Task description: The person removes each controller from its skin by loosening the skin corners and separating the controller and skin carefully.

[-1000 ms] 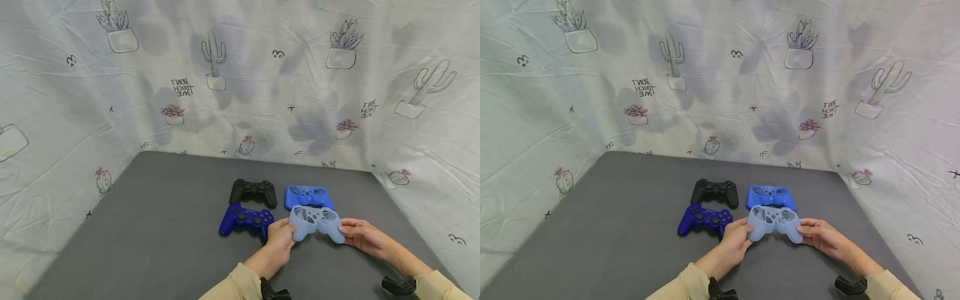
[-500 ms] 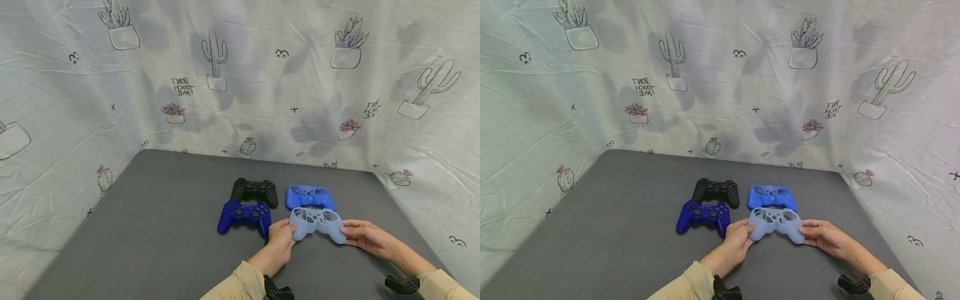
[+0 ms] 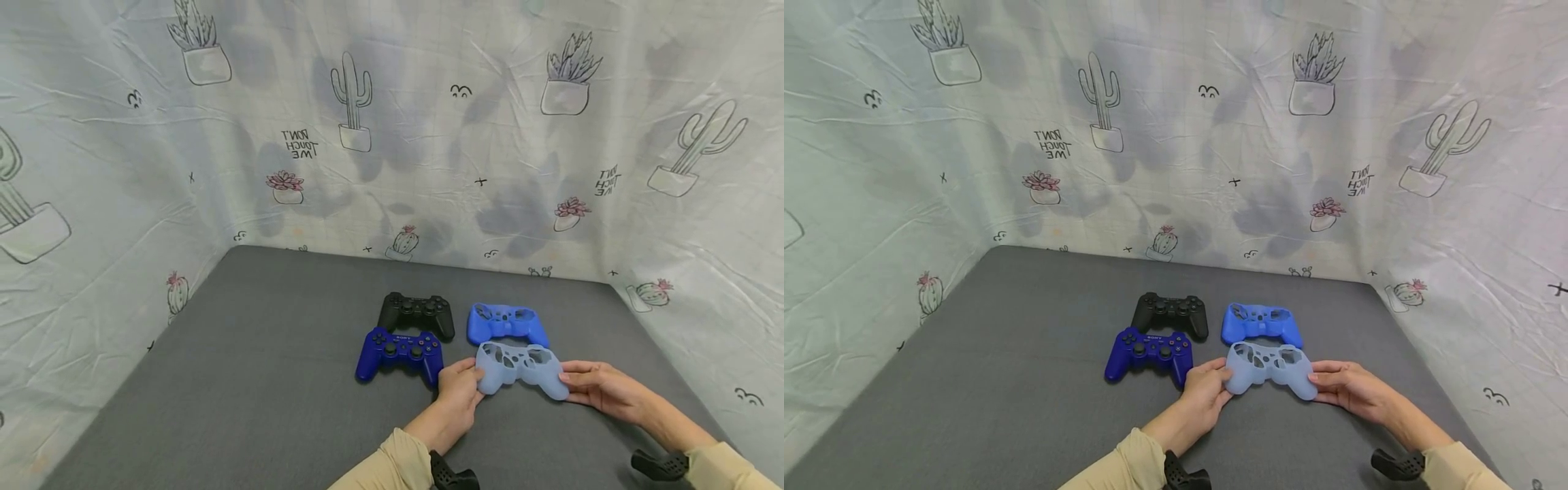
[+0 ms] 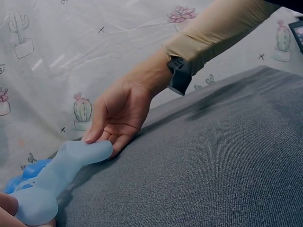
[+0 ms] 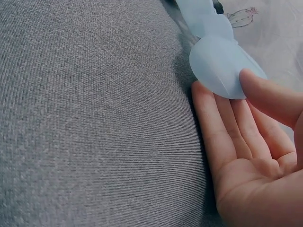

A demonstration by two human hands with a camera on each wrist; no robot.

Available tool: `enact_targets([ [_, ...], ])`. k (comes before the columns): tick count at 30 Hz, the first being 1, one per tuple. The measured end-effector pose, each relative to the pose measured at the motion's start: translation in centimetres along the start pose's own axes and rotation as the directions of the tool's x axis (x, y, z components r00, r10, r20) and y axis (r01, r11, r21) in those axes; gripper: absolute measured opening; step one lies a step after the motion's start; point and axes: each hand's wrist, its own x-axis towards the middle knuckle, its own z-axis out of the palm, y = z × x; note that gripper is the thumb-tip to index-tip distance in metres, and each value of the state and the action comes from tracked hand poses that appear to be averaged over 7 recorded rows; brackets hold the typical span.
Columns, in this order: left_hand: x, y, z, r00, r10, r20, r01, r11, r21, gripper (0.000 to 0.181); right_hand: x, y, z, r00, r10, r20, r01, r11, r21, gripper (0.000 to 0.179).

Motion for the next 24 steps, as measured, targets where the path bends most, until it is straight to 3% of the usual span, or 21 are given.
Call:
enact_targets([
  [5,0.0,0.1,-0.2,1.0,0.001,0.002,-0.001,1.0,0.022,0.038,-0.1,0.0,0.1,0.999,-0.007,-0.053,0.004,0.998,-0.058,0.034],
  [8,-0.1,0.1,-0.3,0.999,0.045,-0.007,-0.044,0.992,0.122,0.037,-0.1,-0.1,0.4,0.994,-0.011,-0.11,-0.001,0.994,-0.11,0.03],
  [12,-0.3,0.3,-0.4,0.995,0.097,-0.005,-0.093,0.962,0.256,0.037,-0.1,-0.3,0.8,0.983,-0.012,-0.182,-0.02,0.985,-0.171,0.024],
  [18,-0.4,0.7,-0.3,0.995,0.102,0.007,-0.099,0.954,0.284,0.039,-0.3,-0.8,1.0,0.981,-0.017,-0.194,-0.033,0.966,-0.255,0.022],
  [24,-0.6,0.9,0.0,0.991,0.131,0.007,-0.126,0.936,0.329,0.036,-0.2,-1.1,1.7,0.964,-0.044,-0.263,-0.062,0.922,-0.382,0.017],
])
